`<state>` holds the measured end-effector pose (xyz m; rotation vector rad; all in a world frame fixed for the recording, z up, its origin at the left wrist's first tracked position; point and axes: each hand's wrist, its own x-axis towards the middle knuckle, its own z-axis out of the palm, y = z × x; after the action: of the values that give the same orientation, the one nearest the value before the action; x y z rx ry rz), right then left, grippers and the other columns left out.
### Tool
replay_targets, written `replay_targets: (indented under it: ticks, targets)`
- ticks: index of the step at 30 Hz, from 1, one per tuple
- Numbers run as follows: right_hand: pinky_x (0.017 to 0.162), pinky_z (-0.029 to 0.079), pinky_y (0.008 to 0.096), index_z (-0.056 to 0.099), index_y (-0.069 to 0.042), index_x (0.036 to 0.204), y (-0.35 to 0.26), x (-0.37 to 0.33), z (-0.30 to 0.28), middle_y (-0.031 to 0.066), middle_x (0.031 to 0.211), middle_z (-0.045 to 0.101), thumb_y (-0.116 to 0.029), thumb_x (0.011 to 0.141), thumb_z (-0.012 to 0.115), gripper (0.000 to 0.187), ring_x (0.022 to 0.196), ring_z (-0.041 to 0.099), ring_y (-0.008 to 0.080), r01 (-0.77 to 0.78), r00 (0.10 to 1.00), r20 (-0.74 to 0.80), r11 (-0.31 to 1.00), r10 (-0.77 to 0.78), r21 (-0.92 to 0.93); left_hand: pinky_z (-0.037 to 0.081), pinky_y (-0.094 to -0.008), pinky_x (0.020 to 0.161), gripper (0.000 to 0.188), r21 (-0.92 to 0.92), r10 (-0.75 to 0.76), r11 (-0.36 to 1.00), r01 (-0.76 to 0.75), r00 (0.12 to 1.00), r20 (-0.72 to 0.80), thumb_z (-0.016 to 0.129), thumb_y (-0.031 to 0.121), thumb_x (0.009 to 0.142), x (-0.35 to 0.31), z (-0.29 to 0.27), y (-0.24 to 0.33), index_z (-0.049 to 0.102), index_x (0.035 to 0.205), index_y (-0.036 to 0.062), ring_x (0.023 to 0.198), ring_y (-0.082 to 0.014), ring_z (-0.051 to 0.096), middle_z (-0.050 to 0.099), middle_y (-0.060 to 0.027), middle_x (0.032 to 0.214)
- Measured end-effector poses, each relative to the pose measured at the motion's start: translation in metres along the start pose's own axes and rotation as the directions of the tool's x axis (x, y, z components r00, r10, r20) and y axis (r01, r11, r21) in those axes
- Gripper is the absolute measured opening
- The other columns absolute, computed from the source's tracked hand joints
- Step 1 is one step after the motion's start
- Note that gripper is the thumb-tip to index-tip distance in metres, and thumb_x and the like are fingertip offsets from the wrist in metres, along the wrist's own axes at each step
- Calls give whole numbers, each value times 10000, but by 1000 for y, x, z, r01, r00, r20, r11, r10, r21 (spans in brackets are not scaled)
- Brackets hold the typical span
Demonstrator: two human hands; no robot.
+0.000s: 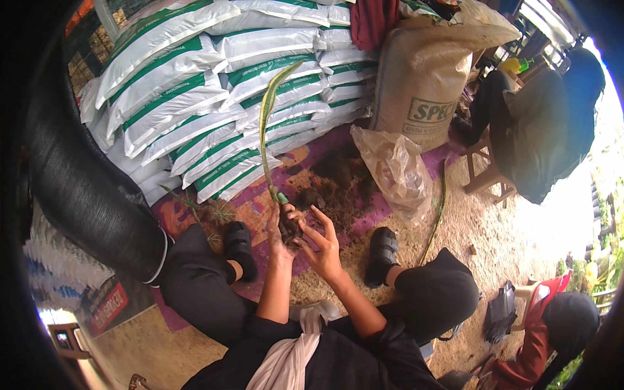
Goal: The person sits on a mat and wraps a green string around the root ball of a small plant. The person then picks up another plant, packs soil around its roots, and wraps the root ball with string. The person places the finished plant aside and continues with another plant.
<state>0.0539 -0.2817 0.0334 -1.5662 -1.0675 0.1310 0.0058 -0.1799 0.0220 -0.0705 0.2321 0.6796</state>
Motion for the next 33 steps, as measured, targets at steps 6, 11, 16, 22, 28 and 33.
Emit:
replay_targets:
  ticks: [6,11,16,22,28,33]
  targets:
    - [995,240,446,520,-71,1181,-12,-3,-4,221,1347,279,-171,757,602,443,1212,308,371,125,976,197,977,-91,-171,478,-384,721,406,69,4,998,0,998,-64,455,443,852,6,-6,14,527,943,54,766,-242,556,564,-77,853]
    - [968,295,434,538,-58,1151,-2,4,-14,221,1321,316,-177,752,616,424,1197,344,363,89,986,150,990,-72,-111,461,-365,672,427,174,-38,984,40,999,-15,461,443,845,8,-22,34,523,976,41,741,-225,540,554,-77,855]
    - [814,426,338,562,-14,1044,67,20,-46,151,1223,413,-120,808,548,259,1003,513,242,-389,858,-338,919,388,66,450,-306,577,420,300,-25,953,41,998,-57,461,455,849,7,-18,40,523,950,52,652,-176,530,541,-53,805]
    - [722,431,310,595,-21,971,187,-5,-5,118,866,579,-127,766,559,234,809,549,204,-725,603,-328,671,727,154,438,-326,579,407,262,-28,963,65,989,-145,462,447,852,14,-21,35,533,938,56,615,-197,526,548,-70,793]
    - [924,362,393,385,-79,1246,218,24,65,154,1327,310,-148,722,643,588,1165,371,320,-388,798,225,762,559,-518,439,-330,570,426,244,-58,965,99,984,-171,449,452,856,21,-28,36,538,919,39,606,-204,525,545,-72,773]
    - [993,303,410,236,-135,1348,241,42,92,141,1389,212,-140,715,640,750,1256,262,313,144,714,534,651,453,-745,446,-332,551,448,226,-89,967,119,987,-137,436,461,858,26,-30,40,532,918,28,606,-202,517,536,-70,765]
